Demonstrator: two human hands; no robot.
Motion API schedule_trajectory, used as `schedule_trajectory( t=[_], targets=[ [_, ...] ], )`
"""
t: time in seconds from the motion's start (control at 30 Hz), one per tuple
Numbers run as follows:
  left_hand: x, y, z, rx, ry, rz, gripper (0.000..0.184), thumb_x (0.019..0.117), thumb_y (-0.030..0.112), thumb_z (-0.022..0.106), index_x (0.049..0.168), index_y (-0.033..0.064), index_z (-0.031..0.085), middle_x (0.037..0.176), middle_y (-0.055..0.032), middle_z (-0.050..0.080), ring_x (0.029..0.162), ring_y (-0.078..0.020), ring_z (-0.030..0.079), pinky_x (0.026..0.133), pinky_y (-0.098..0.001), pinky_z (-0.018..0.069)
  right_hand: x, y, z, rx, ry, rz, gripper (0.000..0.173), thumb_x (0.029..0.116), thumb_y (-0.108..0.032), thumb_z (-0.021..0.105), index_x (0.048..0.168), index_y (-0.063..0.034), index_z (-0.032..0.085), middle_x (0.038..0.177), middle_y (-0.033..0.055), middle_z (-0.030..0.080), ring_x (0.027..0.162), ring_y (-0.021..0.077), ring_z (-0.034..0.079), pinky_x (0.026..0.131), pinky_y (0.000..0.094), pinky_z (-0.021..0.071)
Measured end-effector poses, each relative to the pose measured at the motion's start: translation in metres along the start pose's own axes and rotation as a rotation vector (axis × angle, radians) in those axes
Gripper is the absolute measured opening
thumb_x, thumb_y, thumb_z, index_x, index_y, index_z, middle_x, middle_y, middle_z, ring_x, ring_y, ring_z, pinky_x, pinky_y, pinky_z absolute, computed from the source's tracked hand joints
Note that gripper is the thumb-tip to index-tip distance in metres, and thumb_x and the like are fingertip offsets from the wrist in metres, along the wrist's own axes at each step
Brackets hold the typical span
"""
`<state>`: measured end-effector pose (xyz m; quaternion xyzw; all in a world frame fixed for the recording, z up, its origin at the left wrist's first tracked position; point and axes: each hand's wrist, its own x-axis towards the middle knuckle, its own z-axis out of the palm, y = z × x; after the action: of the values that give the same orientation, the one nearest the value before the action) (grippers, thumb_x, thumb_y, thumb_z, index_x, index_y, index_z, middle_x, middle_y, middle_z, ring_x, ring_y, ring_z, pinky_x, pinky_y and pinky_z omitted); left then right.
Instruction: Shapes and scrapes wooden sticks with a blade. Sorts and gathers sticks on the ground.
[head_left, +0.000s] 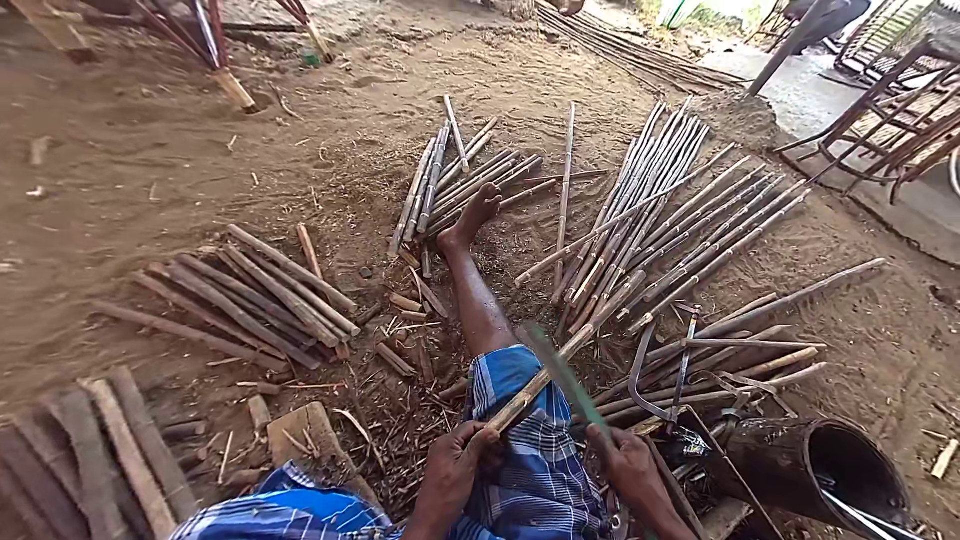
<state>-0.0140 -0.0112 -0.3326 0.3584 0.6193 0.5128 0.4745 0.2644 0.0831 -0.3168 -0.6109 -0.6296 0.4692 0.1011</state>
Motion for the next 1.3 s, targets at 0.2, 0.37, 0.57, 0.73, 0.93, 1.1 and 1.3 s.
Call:
schedule_trajectory(
  t=[0.2,0.37,0.57,0.73,0.93,1.1,1.3],
  targets=[
    [-0.002,-0.001,0.001,0.061,0.003,0.022,0.028,0.1013,0.034,0.063,0.098,0.0085,0.074,0.081,-0.0040,0.076,0.070,-0.0195,0.074,0.066,-0.0355,0.0658,-0.009,-0.016,0.007,-0.121,-0.082,-0.077,0.058,0.0974,-0.067,0.051,0.085,-0.0138,0.070,0.067,0.0023,0.061,0.061,0.0185,0.061,0.060,0.0458,0.0525],
    [-0.003,0.002,0.001,0.174,0.033,0.070,0.032,0.0951,0.046,0.070,0.101,0.0148,0.075,0.082,0.0038,0.076,0.070,-0.0121,0.074,0.067,-0.0315,0.0657,-0.002,-0.018,0.002,-0.139,-0.131,-0.065,0.059,0.0978,-0.068,0.049,0.086,-0.0143,0.070,0.069,0.0020,0.062,0.065,0.0175,0.062,0.063,0.0440,0.0531],
    [-0.002,-0.001,0.004,0.289,0.062,0.102,0.037,0.0915,0.055,0.070,0.100,0.0203,0.076,0.081,0.0096,0.074,0.070,-0.0065,0.072,0.067,-0.0287,0.0641,0.008,-0.015,-0.004,-0.031,-0.089,0.014,0.060,0.0992,-0.066,0.049,0.087,-0.0100,0.069,0.063,0.0045,0.059,0.053,0.0196,0.058,0.053,0.0434,0.0522],
    [-0.003,-0.001,0.001,0.356,0.069,0.137,0.037,0.0905,0.056,0.071,0.101,0.0212,0.076,0.082,0.0116,0.074,0.072,-0.0037,0.071,0.069,-0.0262,0.0635,0.014,-0.020,-0.003,-0.029,-0.050,0.020,0.061,0.0986,-0.066,0.049,0.087,-0.0099,0.069,0.063,0.0047,0.059,0.054,0.0203,0.058,0.054,0.0446,0.0517],
    [-0.009,-0.001,0.003,0.336,0.093,0.129,0.036,0.0848,0.055,0.077,0.099,0.0212,0.078,0.083,0.0112,0.075,0.073,-0.0034,0.071,0.070,-0.0261,0.0634,0.017,-0.035,-0.012,-0.104,-0.137,0.034,0.057,0.0977,-0.066,0.051,0.087,-0.0130,0.070,0.068,0.0027,0.060,0.060,0.0183,0.060,0.061,0.0434,0.0518],
    [-0.011,0.000,0.003,0.318,0.100,0.069,0.033,0.0832,0.051,0.080,0.096,0.0209,0.078,0.081,0.0101,0.075,0.072,-0.0050,0.072,0.069,-0.0277,0.0634,0.007,-0.024,-0.001,-0.089,-0.190,-0.013,0.059,0.0973,-0.068,0.050,0.085,-0.0142,0.069,0.066,0.0015,0.059,0.059,0.0174,0.059,0.059,0.0428,0.0508],
    [-0.010,0.001,0.004,0.338,0.126,0.079,0.033,0.0840,0.052,0.079,0.096,0.0219,0.078,0.080,0.0112,0.075,0.071,-0.0038,0.071,0.068,-0.0268,0.0633,0.006,-0.022,-0.001,-0.017,-0.220,0.004,0.059,0.0997,-0.063,0.050,0.086,-0.0090,0.068,0.064,0.0040,0.058,0.055,0.0179,0.057,0.054,0.0412,0.0508]
  ],
)
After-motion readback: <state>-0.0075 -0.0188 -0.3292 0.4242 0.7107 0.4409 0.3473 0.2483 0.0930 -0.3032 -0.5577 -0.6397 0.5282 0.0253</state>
